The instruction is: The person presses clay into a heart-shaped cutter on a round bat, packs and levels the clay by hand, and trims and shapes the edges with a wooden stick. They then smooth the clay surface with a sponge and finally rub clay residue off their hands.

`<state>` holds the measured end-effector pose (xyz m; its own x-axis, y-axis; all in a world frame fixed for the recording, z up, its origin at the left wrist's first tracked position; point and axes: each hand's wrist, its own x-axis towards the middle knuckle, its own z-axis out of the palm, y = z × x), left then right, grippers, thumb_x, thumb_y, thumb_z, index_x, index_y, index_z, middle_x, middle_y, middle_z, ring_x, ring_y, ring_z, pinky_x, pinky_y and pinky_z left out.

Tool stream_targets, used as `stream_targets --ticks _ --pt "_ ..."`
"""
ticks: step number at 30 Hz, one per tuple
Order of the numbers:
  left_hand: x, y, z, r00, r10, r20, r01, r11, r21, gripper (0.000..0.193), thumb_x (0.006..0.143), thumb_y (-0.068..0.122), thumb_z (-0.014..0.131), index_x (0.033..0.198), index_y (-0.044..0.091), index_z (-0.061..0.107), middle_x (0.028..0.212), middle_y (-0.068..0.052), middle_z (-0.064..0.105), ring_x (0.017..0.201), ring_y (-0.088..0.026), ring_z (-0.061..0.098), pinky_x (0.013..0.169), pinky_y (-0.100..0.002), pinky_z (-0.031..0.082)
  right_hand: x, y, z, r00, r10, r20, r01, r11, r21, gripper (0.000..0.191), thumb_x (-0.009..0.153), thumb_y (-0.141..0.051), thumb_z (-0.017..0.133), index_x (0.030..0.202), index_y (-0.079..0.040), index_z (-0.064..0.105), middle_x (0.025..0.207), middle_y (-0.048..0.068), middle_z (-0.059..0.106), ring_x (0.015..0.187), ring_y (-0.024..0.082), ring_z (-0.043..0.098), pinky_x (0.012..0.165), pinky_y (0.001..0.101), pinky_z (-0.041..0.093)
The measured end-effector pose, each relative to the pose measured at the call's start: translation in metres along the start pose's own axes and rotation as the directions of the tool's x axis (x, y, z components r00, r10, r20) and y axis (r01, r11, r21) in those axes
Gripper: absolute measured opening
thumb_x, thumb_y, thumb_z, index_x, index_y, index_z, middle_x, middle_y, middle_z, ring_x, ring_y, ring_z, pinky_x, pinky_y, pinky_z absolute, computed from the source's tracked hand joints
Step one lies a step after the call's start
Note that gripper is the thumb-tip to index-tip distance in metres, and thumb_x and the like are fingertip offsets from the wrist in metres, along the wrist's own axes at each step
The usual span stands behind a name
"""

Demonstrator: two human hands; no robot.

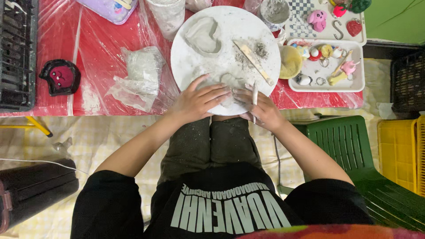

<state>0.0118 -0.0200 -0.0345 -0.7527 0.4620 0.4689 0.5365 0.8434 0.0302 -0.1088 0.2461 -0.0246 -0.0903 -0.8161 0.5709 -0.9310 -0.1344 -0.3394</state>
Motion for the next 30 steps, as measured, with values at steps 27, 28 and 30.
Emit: stream_targets --ticks 27,28,30 --pt "0.003 -0.002 -0.011 0.988 0.100 -0.115 -0.085 0.988 0.131 0.048 0.091 0.022 0.071 0.138 0.032 0.068 0.149 0.009 0.059 0.137 -0.009 0.055 0.123 -0.051 0.035 -0.004 0.008 0.011 0.993 -0.024 -0.115 0.030 0.999 0.045 0.038 0.087 -0.014 0.083 0.111 -0.009 0.054 0.117 0.015 0.074 0.121 0.038 0.068 0.111 0.0583 0.050" --pt "0.002 -0.001 -0.010 0.988 0.099 -0.115 -0.086 0.989 0.118 0.048 0.090 0.022 0.071 0.138 0.032 0.068 0.148 0.009 0.059 0.136 -0.009 0.055 0.122 -0.052 0.035 -0.003 0.008 0.010 0.992 -0.032 -0.121 0.040 0.997 0.062 0.039 0.088 -0.015 0.083 0.111 -0.010 0.052 0.119 0.015 0.073 0.123 0.037 0.067 0.112 0.0582 0.049" --pt "0.001 -0.001 -0.007 0.989 0.095 -0.115 -0.085 0.992 0.093 0.049 0.089 0.022 0.072 0.137 0.032 0.068 0.145 0.008 0.058 0.134 -0.009 0.055 0.121 -0.054 0.036 -0.002 0.007 0.010 0.991 -0.045 -0.122 0.053 0.997 0.058 0.039 0.091 -0.016 0.082 0.111 -0.012 0.049 0.121 0.013 0.072 0.125 0.036 0.067 0.114 0.0574 0.048"
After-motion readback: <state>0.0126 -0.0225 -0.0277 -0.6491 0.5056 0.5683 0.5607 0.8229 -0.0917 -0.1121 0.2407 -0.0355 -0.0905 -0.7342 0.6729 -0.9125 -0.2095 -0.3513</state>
